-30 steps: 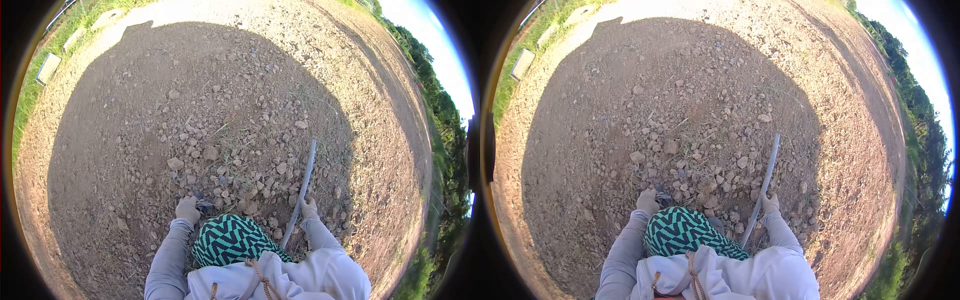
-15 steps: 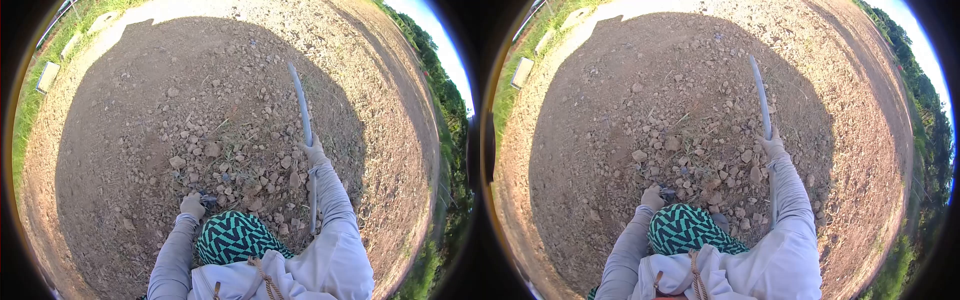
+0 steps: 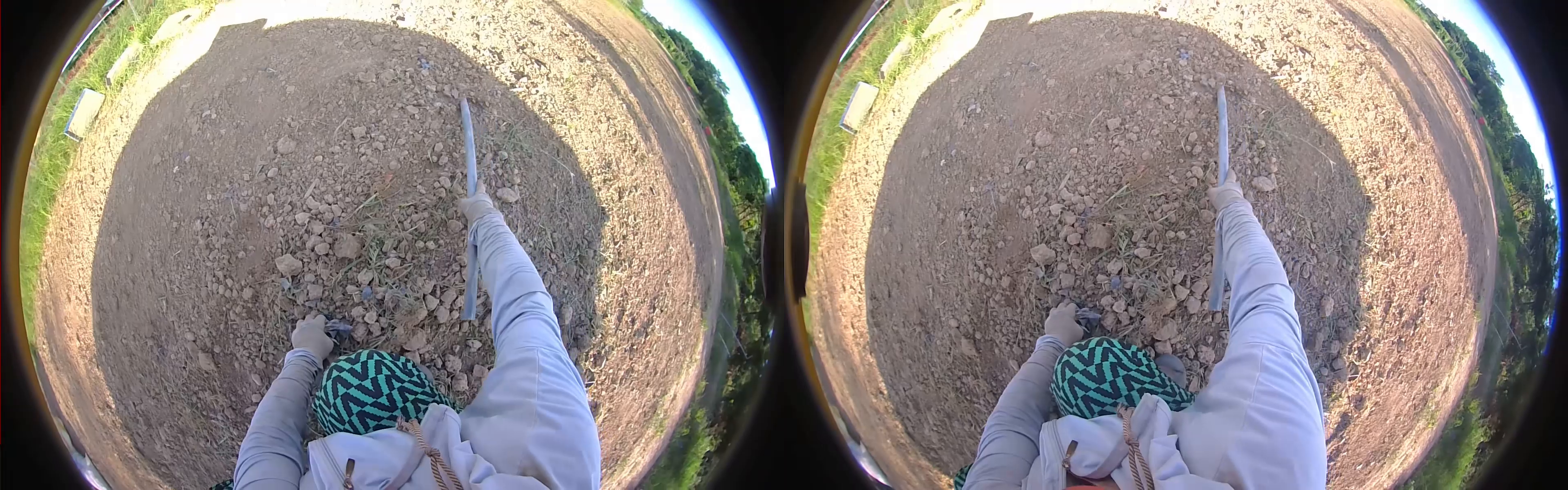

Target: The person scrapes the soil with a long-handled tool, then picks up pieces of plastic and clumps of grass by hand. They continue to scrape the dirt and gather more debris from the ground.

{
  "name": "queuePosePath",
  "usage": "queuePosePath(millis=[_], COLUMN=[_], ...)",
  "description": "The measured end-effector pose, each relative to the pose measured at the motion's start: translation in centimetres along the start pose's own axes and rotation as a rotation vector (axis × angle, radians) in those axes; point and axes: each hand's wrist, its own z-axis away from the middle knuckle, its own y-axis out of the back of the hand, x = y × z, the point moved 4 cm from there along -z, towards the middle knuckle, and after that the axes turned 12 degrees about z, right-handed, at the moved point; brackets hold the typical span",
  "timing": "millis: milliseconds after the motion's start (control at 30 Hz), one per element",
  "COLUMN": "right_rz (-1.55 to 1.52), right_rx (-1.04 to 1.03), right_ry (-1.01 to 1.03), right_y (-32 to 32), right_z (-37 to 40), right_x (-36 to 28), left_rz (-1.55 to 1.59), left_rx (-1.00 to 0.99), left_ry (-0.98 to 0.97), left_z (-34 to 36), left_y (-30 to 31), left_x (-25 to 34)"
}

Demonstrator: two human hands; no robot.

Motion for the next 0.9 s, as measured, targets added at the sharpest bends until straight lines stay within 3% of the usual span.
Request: queuePosePath(millis=[100,200,333,467,500,567,633,733,833,900], right_rz=[-0.058,0.02,0.041,-0.213,-0.297,-0.463,-0.402,-0.02,0.018,0.046], right_rx=[-0.041,-0.146,-0.226,-0.007,0.039,-0.008,0.002,-0.017,-0.087,-0.039], right_ry=[0.174,0.227,0.327,0.429,0.409,0.052,-0.006,0.189,0.279,0.376], right_y=[-7.7,-5.6,-3.7,-1.2,-0.8,2.0,4.6,3.3,-0.5,-4.8], right_z=[-1.9,6.9,12.8,10.7,8.2,5.0,1.6,-3.5,-0.6,1.1], right_x=[3.0,3.9,9.2,13.1,13.0,9.8,5.8,1.8,-0.5,1.6], left_rz=[0.001,-0.041,-0.034,-0.032,-0.029,-0.037,-0.04,-0.033,-0.016,-0.005], left_rx=[-0.009,-0.027,-0.016,0.012,0.022,0.002,-0.017,-0.035,-0.041,-0.037], left_ry=[-0.032,-0.012,-0.014,-0.028,-0.038,-0.022,-0.001,0.031,0.033,0.014], left_z=[0.4,0.2,0.2,0.2,0.3,0.2,0.0,0.2,0.2,0.1], left_y=[0.7,0.3,0.1,0.1,-0.1,-0.1,0.2,0.4,0.2,0.1], left_x=[0.6,0.4,0.2,0.3,0.1,0.1,0.5,0.7,0.4,0.2])
